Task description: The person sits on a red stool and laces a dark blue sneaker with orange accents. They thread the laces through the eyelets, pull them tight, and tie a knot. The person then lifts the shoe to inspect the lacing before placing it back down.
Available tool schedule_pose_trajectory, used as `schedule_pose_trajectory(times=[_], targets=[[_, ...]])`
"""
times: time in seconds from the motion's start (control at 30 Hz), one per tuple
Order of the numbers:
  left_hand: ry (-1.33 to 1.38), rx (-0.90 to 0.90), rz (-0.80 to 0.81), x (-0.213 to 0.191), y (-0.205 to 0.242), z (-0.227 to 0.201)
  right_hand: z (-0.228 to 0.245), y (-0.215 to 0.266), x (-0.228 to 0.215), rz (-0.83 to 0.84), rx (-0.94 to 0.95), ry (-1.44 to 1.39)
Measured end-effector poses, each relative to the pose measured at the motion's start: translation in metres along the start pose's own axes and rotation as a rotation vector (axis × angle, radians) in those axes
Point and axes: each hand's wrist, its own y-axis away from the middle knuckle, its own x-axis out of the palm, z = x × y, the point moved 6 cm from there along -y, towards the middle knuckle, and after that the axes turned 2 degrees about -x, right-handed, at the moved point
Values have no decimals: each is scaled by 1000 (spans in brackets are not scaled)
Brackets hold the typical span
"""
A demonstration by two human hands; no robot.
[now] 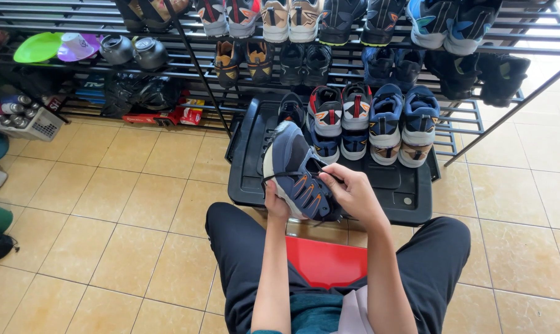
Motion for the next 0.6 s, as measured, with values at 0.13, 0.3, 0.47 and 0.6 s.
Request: schedule_pose_trajectory(times=[0.13, 0.3, 0.47, 0.6], targets=[[136, 92, -63, 44, -2, -31, 1, 2, -9, 23, 12, -23], [66, 87, -192, 38, 1, -44, 6, -4, -13, 31, 113, -7], [13, 43, -232, -16, 3, 1, -25, -8, -11, -133, 185, 78], [100, -153, -136, -18, 3, 22, -47, -8, -18, -223, 184, 312]])
